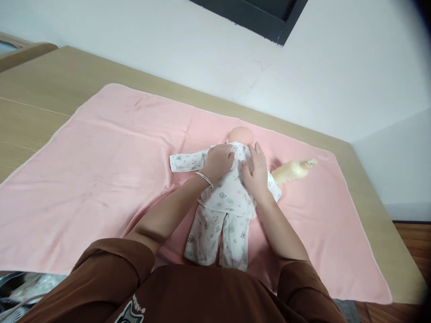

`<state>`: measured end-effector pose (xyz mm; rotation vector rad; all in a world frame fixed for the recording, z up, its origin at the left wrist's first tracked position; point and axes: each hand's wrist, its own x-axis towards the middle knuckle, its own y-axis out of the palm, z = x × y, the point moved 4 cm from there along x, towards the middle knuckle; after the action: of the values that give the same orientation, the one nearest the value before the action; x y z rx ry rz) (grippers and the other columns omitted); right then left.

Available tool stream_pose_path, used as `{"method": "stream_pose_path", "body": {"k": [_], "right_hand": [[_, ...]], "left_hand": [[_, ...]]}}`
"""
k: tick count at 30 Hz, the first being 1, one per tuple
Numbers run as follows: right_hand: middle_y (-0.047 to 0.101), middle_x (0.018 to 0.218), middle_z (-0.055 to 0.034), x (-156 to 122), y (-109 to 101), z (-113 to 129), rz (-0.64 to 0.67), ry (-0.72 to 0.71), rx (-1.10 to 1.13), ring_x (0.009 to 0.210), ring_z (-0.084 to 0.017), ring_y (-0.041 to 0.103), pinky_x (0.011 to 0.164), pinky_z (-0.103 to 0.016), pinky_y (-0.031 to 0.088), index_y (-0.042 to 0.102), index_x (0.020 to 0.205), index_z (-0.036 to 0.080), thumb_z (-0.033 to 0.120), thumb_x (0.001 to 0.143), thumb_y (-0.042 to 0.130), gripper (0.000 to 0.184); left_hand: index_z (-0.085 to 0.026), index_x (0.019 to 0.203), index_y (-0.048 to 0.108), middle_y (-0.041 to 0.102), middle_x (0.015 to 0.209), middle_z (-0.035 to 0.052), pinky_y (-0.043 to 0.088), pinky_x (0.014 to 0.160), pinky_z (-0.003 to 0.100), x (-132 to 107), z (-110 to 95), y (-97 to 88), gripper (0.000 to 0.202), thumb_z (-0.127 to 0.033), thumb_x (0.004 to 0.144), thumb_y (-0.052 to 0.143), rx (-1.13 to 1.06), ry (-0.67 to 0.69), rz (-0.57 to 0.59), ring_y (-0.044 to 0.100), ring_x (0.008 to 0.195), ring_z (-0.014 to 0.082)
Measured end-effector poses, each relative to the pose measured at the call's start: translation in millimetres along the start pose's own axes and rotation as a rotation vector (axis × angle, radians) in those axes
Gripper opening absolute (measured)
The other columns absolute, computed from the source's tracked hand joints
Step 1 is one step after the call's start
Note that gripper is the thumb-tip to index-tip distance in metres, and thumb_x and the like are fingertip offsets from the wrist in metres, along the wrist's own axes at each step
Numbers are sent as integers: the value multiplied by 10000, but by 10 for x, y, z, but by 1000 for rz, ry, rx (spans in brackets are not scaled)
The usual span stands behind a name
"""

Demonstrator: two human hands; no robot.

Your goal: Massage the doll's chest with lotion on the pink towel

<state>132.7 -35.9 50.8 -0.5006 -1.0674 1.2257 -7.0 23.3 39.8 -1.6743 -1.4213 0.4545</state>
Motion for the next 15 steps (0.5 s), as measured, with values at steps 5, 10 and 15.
{"method": "stream_pose_path", "body": {"k": [5, 10, 15], "right_hand": [[352, 1621, -146, -41, 166, 88, 169, -83, -82, 1542, -313, 238, 1229, -632, 194, 487, 1457, 182, 361, 988, 413, 507], [322, 1634, -150, -48, 89, 101, 47, -77, -45, 1539, -281, 249, 1232, -611, 206, 445, 1484, 182, 371, 987, 411, 532], [329, 1629, -163, -44, 177, 62, 145, -69, -64, 1549, -308, 214, 1231, -623, 187, 472, 1467, 156, 361, 982, 420, 529]], "left_hand": [[-144, 1174, 664, 704, 1253, 101, 469, 1074, 370, 46, 55, -97, 366, -148, 928, 393, -104, -15, -25, 627, 1194, 220], [-158, 1150, 673, 721, 1207, 86, 499, 1032, 364, 46, 29, -211, 362, -148, 907, 405, -173, -9, -26, 650, 1125, 219], [-145, 1192, 665, 708, 1245, 96, 486, 1068, 380, 48, 26, -255, 374, -172, 907, 425, -221, -46, -29, 638, 1171, 232]]}}
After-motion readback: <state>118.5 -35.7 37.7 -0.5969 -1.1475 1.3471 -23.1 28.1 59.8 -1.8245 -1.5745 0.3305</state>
